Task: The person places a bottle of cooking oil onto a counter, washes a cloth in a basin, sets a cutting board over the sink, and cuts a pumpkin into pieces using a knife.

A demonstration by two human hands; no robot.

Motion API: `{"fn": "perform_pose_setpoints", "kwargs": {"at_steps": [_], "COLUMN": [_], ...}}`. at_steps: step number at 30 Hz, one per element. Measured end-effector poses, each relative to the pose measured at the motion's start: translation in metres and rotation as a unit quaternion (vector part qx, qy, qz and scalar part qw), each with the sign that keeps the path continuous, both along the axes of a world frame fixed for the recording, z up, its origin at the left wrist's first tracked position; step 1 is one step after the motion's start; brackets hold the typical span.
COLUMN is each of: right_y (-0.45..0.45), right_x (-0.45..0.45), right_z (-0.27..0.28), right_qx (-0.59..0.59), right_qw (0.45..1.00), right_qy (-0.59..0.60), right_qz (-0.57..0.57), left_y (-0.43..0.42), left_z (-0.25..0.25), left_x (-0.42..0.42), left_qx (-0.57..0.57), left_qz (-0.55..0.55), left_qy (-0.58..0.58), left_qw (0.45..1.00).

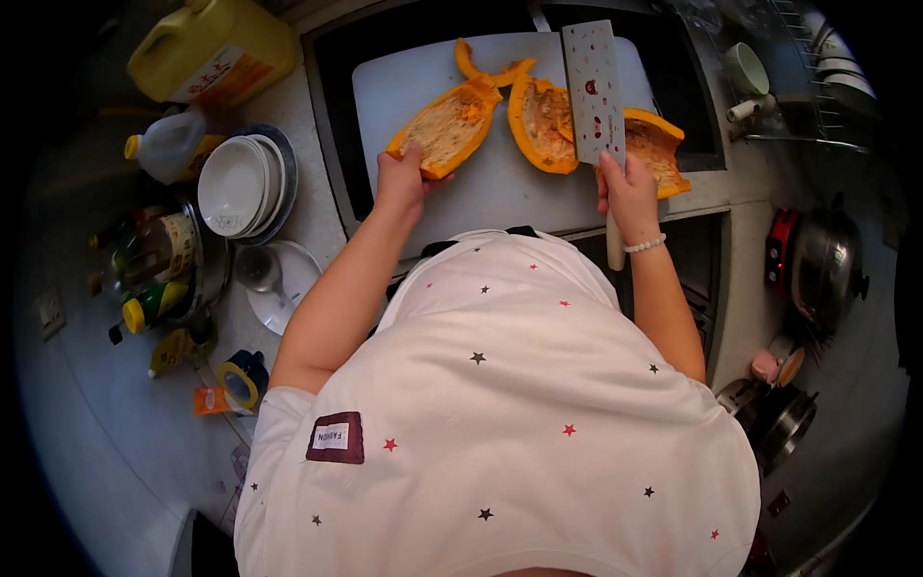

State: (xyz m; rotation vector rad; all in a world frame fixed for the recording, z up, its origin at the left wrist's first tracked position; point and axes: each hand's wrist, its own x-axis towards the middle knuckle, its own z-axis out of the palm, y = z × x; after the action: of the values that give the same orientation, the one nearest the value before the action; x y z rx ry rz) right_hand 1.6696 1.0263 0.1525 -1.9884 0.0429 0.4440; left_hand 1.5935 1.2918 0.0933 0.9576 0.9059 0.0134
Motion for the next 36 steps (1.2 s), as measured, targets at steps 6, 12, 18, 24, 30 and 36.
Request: {"fn": "perform_pose_setpoints", "kwargs": {"at_steps": [6,12,18,24,30,36], "right_y": [0.011,0.027,0.043,0.041,0.029,0.013], "right_x": [-0.012,-0.014,-0.015,-0.013,-0.017,-0.024], "right_z": [-0.006,-0.014,-0.011,-0.004,0.003,-0.006], "right_qx": [-0.005,-0.093,-0.153,-0.078,-0.036,-0.073], "right_qw": [0.998,0.974,0.951,0.986,0.994,0.992], "right_qy": [0.013,-0.07,-0.119,-0.013,0.015,0.001], "right_qz": [0.059,0.194,0.242,0.145,0.105,0.105], "left_y": [0.005,0.011,0.023,0.026,0.045,0.053], "left_z": [-0.01,-0.009,-0.004,-0.006,-0.017,0.012], "left_x": [-0.005,-0.019,-0.024,0.005,0.063,0.084], "left_qx": [0.05,0.146,-0.079,0.538,0.48,0.491], "left_qz": [0.003,-0.065,-0.099,-0.307,-0.294,-0.491], "left_qy": [0.0,0.053,-0.013,0.131,0.043,0.101], "left_qw": [0.999,0.986,0.992,0.774,0.826,0.712]}}
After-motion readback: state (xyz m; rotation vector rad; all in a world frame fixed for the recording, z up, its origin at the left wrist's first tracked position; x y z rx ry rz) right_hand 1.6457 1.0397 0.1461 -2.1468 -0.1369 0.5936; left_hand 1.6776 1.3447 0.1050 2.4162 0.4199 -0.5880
